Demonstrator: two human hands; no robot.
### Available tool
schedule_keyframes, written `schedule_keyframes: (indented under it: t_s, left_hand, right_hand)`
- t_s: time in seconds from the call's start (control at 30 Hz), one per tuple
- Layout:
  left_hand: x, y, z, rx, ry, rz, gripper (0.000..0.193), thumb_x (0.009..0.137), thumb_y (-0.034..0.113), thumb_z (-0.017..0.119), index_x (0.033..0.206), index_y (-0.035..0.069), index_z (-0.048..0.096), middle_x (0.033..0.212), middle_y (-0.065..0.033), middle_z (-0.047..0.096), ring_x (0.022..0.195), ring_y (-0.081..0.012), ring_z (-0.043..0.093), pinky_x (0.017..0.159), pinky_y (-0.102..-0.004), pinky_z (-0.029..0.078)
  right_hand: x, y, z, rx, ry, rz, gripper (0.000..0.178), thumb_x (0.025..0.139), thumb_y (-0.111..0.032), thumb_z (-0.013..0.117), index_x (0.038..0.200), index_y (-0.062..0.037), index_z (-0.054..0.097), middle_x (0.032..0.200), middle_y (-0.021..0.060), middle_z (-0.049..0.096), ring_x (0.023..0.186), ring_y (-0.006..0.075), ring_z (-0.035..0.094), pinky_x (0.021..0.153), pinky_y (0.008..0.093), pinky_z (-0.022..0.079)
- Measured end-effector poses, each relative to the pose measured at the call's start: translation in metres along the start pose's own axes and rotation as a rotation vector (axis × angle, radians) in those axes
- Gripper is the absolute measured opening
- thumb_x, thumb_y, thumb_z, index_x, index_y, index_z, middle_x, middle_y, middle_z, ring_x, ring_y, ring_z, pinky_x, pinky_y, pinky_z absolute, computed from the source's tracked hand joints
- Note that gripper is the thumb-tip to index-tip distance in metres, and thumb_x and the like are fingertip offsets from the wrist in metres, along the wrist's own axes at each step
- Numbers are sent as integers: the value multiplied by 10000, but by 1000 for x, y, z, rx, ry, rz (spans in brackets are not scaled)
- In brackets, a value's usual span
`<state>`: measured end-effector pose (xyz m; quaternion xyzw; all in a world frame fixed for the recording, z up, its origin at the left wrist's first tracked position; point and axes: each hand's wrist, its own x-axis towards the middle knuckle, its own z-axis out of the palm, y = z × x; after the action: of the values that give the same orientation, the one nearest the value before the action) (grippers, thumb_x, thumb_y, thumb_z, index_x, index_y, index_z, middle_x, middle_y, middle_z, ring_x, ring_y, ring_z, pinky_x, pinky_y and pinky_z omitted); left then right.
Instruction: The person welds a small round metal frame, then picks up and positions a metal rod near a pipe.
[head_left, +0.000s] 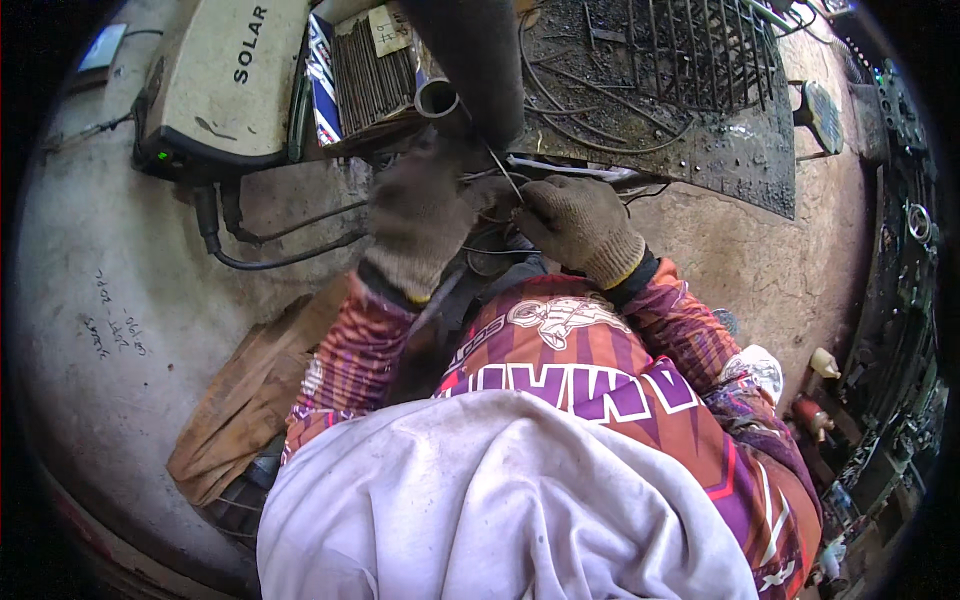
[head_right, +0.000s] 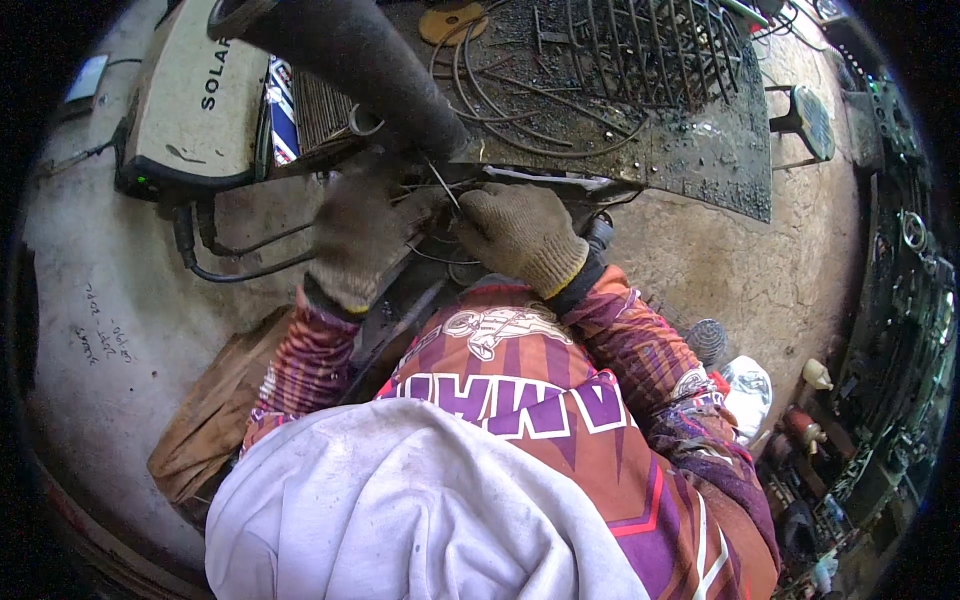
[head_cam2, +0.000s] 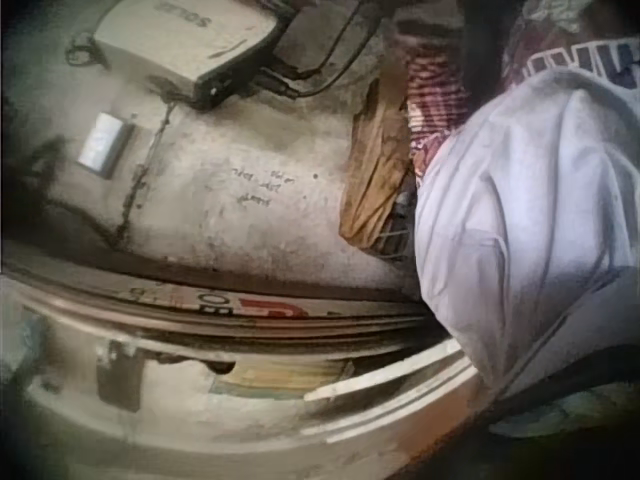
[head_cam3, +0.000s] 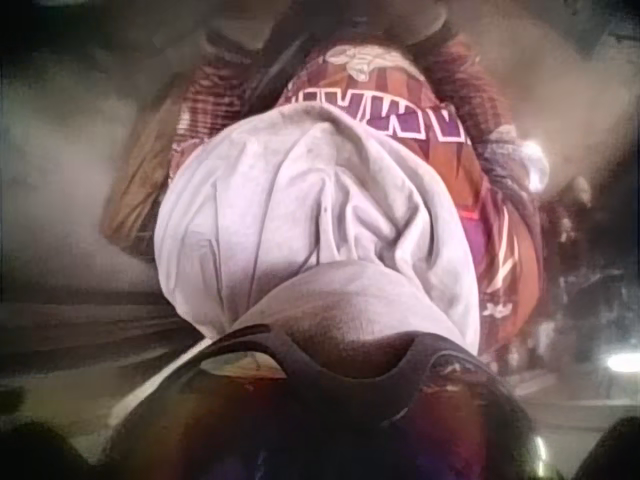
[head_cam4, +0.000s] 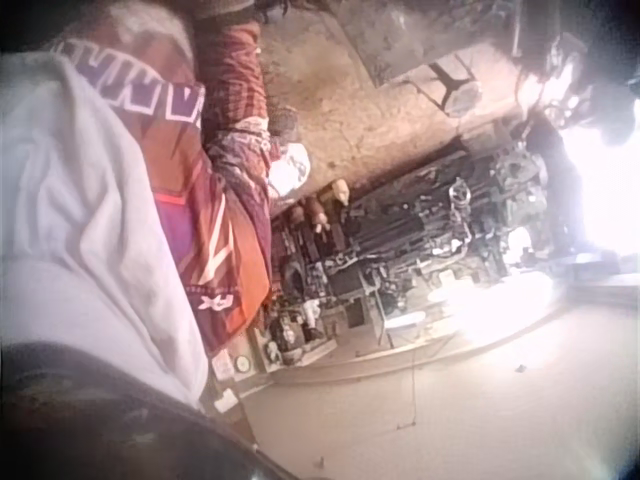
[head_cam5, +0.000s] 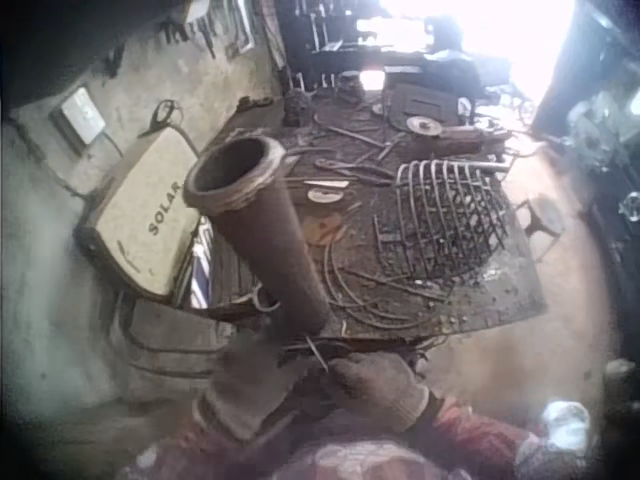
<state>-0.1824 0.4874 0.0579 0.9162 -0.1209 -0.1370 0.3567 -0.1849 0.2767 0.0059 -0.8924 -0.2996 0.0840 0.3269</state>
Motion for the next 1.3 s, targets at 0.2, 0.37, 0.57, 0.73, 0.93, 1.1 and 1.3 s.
schedule_keyframes:
  t_s: [0.2, 0.37, 0.57, 0.73, 0.93, 1.1, 1.3]
  left_hand:
    - [22, -19, -18, 496, 330, 279, 895, 678, 401, 880, 1414, 107, 465, 1313, -163, 552, 1235, -349, 529, 1064, -477, 401]
    - [34, -46, -6, 377, 351, 316, 983, 681, 459, 870, 1465, 98, 401, 1426, -196, 448, 1355, -389, 419, 1132, -491, 345]
    - [33, -27, -10, 459, 495, 364, 939, 634, 480, 859, 1355, 23, 469, 1240, -155, 597, 1144, -379, 576, 1042, -530, 386]
    - [34, -30, -1, 525, 483, 292, 897, 654, 498, 841, 1315, 3, 489, 1229, -183, 583, 1126, -397, 577, 1009, -520, 418]
    - [33, -33, 12, 475, 595, 213, 798, 604, 536, 897, 1215, 96, 629, 1160, -137, 649, 1081, -350, 639, 944, -490, 484]
    - [37, -20, -5, 336, 336, 308, 818, 692, 564, 823, 1282, 58, 567, 1154, -166, 630, 992, -319, 674, 820, -430, 551]
    - [45, -28, -4, 243, 338, 386, 754, 647, 587, 864, 1150, 68, 650, 968, -74, 684, 920, -283, 698, 768, -404, 569]
  right_hand:
    - [7, -9, -2, 78, 309, 155, 962, 666, -374, 814, 1466, -73, 374, 1319, 245, 525, 1161, 406, 585, 927, 446, 529]
    - [20, -9, -19, -78, 174, 97, 1106, 686, -401, 817, 1516, 11, 213, 1442, 300, 410, 1284, 440, 492, 1034, 459, 465]
    - [42, -2, -38, 159, -32, 11, 1110, 705, -417, 817, 1511, 37, 203, 1378, 309, 477, 1205, 429, 564, 991, 445, 499]
    - [49, 17, -42, 242, -129, -14, 1033, 743, -381, 797, 1501, 23, 223, 1315, 283, 542, 1114, 410, 629, 903, 442, 549]
    - [63, 28, -64, 371, -335, -133, 947, 742, -304, 791, 1481, 3, 285, 1291, 262, 566, 1125, 373, 631, 884, 440, 556]
    - [20, 23, -43, 250, 257, -84, 864, 810, -418, 755, 1444, 30, 377, 1299, 284, 539, 1128, 416, 614, 930, 439, 518]
    - [17, 9, 5, 616, 707, -56, 752, 924, -520, 597, 1396, 49, 460, 1257, 237, 527, 1138, 338, 570, 956, 400, 467]
